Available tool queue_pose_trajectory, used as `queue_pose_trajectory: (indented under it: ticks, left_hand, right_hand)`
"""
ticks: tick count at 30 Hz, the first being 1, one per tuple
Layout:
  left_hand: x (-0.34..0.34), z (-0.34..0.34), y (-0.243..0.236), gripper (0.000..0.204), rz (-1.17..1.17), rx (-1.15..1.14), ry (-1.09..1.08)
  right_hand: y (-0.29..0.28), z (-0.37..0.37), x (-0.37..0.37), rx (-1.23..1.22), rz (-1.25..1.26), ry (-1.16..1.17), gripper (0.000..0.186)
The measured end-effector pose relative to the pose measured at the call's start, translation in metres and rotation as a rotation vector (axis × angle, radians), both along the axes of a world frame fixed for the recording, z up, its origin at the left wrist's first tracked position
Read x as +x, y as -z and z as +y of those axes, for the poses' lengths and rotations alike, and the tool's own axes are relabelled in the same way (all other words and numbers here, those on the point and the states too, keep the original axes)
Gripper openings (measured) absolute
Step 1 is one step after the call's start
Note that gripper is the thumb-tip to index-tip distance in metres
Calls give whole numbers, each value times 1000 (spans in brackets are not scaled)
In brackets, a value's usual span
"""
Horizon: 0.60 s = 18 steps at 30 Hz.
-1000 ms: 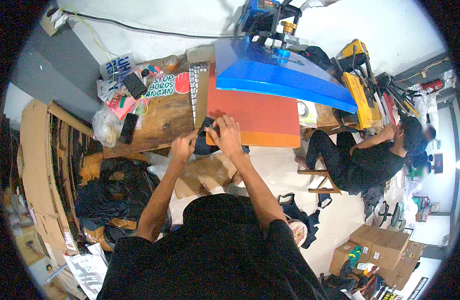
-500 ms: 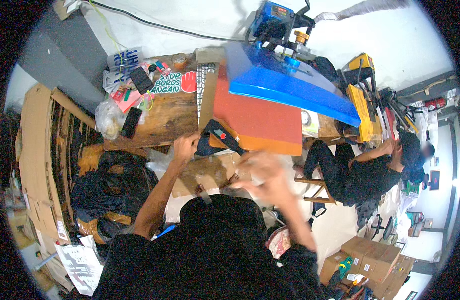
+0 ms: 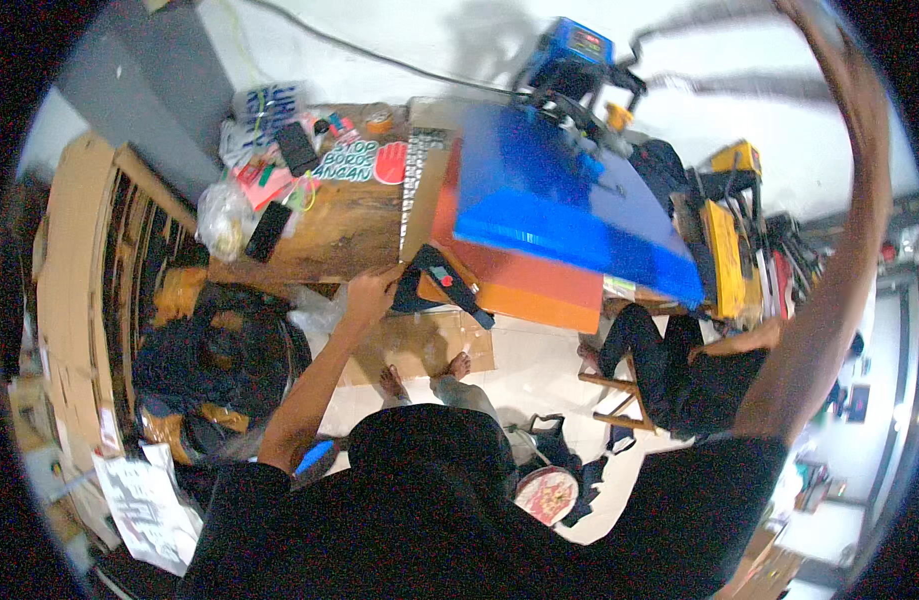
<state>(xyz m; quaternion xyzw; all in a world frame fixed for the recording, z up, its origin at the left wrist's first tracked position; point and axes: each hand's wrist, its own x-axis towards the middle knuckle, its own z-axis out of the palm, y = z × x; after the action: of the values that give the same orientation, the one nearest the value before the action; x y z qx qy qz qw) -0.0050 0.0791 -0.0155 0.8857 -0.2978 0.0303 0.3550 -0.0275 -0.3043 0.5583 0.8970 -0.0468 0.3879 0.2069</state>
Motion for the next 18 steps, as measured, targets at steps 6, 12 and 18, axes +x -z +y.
queue_pose_trajectory:
  ticks: [6,12,18]
  left_hand:
    - [6,7,4,39,-24,-25,-13]
    - [11,-1,-3,46,-59,32,-84]
    - [-41,-116,-202,57,9,-792,349]
  right_hand:
    - [161,98,-135,347,813,123,79]
    - [292,107,-110,927,1333,28,66]
    - [299,110,-92,558,1259,-163,49]
